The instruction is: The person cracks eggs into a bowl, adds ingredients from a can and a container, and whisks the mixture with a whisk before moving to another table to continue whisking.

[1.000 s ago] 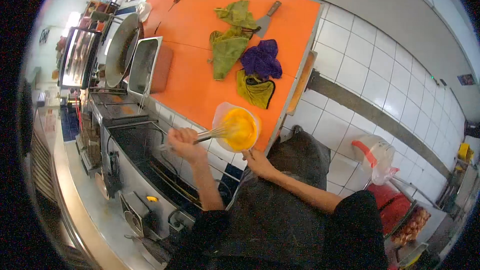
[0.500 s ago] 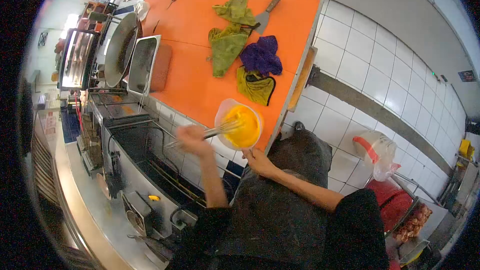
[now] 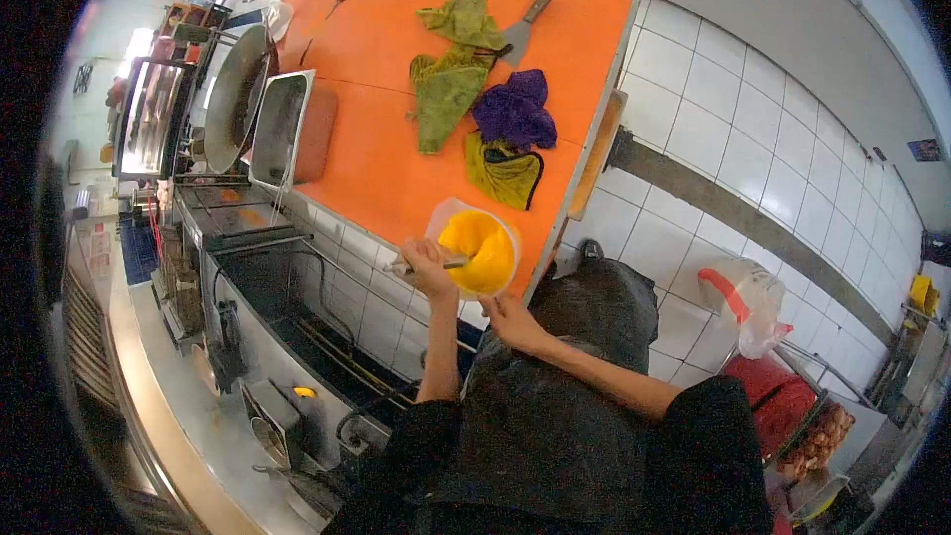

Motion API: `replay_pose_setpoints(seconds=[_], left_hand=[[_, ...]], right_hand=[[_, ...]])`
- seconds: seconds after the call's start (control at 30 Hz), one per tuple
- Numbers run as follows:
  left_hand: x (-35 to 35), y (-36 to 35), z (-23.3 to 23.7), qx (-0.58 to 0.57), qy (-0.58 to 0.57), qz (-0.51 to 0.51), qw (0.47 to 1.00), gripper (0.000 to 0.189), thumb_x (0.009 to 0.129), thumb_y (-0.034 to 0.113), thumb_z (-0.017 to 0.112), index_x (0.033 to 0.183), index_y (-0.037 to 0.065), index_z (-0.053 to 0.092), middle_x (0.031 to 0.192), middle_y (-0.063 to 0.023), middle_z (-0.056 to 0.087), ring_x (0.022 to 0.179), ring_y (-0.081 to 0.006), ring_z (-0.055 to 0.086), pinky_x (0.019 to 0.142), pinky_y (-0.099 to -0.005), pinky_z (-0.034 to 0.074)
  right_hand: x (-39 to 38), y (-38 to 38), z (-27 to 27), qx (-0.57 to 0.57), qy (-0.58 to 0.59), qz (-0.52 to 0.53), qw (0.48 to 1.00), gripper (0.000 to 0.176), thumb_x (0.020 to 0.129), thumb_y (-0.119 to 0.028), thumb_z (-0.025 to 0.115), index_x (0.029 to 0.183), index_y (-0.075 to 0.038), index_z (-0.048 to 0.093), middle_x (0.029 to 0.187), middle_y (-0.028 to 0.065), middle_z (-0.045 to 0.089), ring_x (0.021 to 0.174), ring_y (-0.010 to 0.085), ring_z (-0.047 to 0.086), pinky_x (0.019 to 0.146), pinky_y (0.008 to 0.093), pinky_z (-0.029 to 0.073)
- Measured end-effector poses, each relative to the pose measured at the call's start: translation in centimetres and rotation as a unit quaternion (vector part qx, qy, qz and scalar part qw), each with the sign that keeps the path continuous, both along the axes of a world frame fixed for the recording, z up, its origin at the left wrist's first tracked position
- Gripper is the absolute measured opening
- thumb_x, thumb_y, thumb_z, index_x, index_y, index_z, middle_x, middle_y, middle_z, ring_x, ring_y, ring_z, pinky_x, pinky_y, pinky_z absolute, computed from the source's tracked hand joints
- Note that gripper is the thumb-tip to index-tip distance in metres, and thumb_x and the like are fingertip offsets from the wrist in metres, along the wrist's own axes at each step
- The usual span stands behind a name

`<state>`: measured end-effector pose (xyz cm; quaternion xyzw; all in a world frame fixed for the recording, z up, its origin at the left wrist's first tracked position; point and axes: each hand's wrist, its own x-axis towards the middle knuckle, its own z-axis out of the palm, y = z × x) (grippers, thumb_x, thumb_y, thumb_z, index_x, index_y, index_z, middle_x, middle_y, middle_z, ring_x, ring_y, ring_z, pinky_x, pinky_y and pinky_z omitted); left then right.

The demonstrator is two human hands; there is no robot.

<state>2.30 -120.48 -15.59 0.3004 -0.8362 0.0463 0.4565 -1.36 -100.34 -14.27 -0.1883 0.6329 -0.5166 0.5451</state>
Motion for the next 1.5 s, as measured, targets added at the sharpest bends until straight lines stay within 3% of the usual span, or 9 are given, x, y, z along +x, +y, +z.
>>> replay_pose_setpoints(seconds=[0.07, 0.13, 0.2, 0.47, 0.53, 0.67, 0.93, 1.4, 1.5], left_hand=[[-2.7, 1.6, 5.0, 0.565, 0.308, -0.002, 0.765, 0.037, 0.101, 0.026, 0.043, 0.065, 0.016, 0.04, 0.056, 0.0036, 0.036, 0.05, -0.0091, 0.039, 0.048, -0.0257, 0.034], [-0.1, -0.3, 11.6, 0.599, 0.361, -0.196, 0.687, 0.039, 0.101, 0.029, 0.042, 0.064, 0.016, 0.04, 0.056, 0.0038, 0.038, 0.049, -0.0088, 0.038, 0.045, -0.0275, 0.032], [-2.7, 2.6, 6.6, 0.401, 0.278, 0.014, 0.873, 0.042, 0.101, 0.032, 0.041, 0.062, 0.017, 0.035, 0.055, 0.0046, 0.034, 0.047, -0.0087, 0.033, 0.044, -0.0278, 0.029], [-2.3, 1.3, 3.2, 0.428, 0.338, 0.001, 0.838, 0.038, 0.101, 0.034, 0.043, 0.069, 0.014, 0.042, 0.057, 0.0024, 0.039, 0.05, -0.0108, 0.04, 0.046, -0.0268, 0.032], [-5.7, 0.3, -1.9, 0.375, 0.344, 0.371, 0.777, 0.018, 0.097, 0.021, 0.054, 0.092, 0.005, 0.057, 0.08, -0.0031, 0.053, 0.071, -0.0143, 0.052, 0.066, -0.0311, 0.048], [4.2, -2.0, 3.0, 0.574, 0.379, -0.446, 0.572, 0.015, 0.1, 0.021, 0.05, 0.091, 0.009, 0.051, 0.084, -0.0036, 0.052, 0.074, -0.0127, 0.05, 0.064, -0.0283, 0.044], [-2.1, 3.8, 5.0, 0.41, 0.37, -0.049, 0.833, 0.039, 0.101, 0.024, 0.049, 0.066, 0.016, 0.034, 0.056, 0.0058, 0.036, 0.048, -0.0061, 0.036, 0.044, -0.0257, 0.031], [1.4, 0.2, 9.7, 0.647, 0.353, -0.262, 0.623, 0.026, 0.104, 0.031, 0.039, 0.086, 0.013, 0.043, 0.069, 0.0038, 0.044, 0.058, -0.007, 0.044, 0.056, -0.024, 0.041], [-1.3, 2.3, -5.6, 0.564, 0.372, 0.014, 0.737, 0.035, 0.103, 0.03, 0.037, 0.071, 0.016, 0.039, 0.061, 0.0049, 0.037, 0.051, -0.007, 0.036, 0.049, -0.0238, 0.032]], right_hand=[[0.6, 0.2, -1.2, -0.014, 0.002, 0.001, 1.0, 0.05, 0.106, -0.04, 0.04, 0.09, 0.004, 0.056, 0.078, 0.0103, 0.055, 0.074, 0.0201, 0.052, 0.068, 0.0374, 0.045], [0.4, -0.1, -1.5, -0.024, -0.001, -0.001, 1.0, 0.052, 0.105, -0.041, 0.041, 0.094, 0.006, 0.06, 0.083, 0.0174, 0.063, 0.077, 0.0273, 0.06, 0.073, 0.0409, 0.048], [0.1, -0.1, -0.7, 0.007, -0.024, -0.008, 1.0, 0.051, 0.106, -0.04, 0.04, 0.093, 0.006, 0.059, 0.081, 0.0179, 0.063, 0.077, 0.0288, 0.06, 0.073, 0.042, 0.048], [0.0, 0.6, 0.0, 0.013, -0.015, 0.028, 0.999, 0.054, 0.106, -0.041, 0.038, 0.096, 0.007, 0.06, 0.083, 0.0182, 0.064, 0.081, 0.029, 0.063, 0.076, 0.0419, 0.049], [0.2, 0.2, -0.3, 0.004, -0.024, 0.03, 0.999, 0.055, 0.106, -0.042, 0.038, 0.097, 0.008, 0.06, 0.085, 0.0186, 0.065, 0.084, 0.0291, 0.064, 0.077, 0.0418, 0.049], [0.4, 0.1, -1.3, -0.011, -0.01, 0.011, 1.0, 0.053, 0.106, -0.042, 0.038, 0.107, 0.007, 0.057, 0.094, 0.0201, 0.064, 0.09, 0.0291, 0.064, 0.081, 0.0414, 0.049], [1.2, 0.6, -1.3, -0.015, -0.015, 0.001, 1.0, 0.053, 0.106, -0.042, 0.036, 0.107, 0.007, 0.058, 0.092, 0.0183, 0.065, 0.084, 0.028, 0.062, 0.079, 0.0407, 0.049], [0.8, 0.3, -2.0, -0.02, 0.025, -0.007, 0.999, 0.056, 0.106, -0.044, 0.038, 0.101, 0.007, 0.061, 0.087, 0.0184, 0.066, 0.084, 0.0277, 0.063, 0.077, 0.0398, 0.049], [0.5, 0.5, -1.4, -0.022, -0.04, 0.021, 0.999, 0.044, 0.107, -0.038, 0.038, 0.096, 0.002, 0.054, 0.076, 0.0042, 0.05, 0.07, 0.0159, 0.047, 0.065, 0.0364, 0.043]])
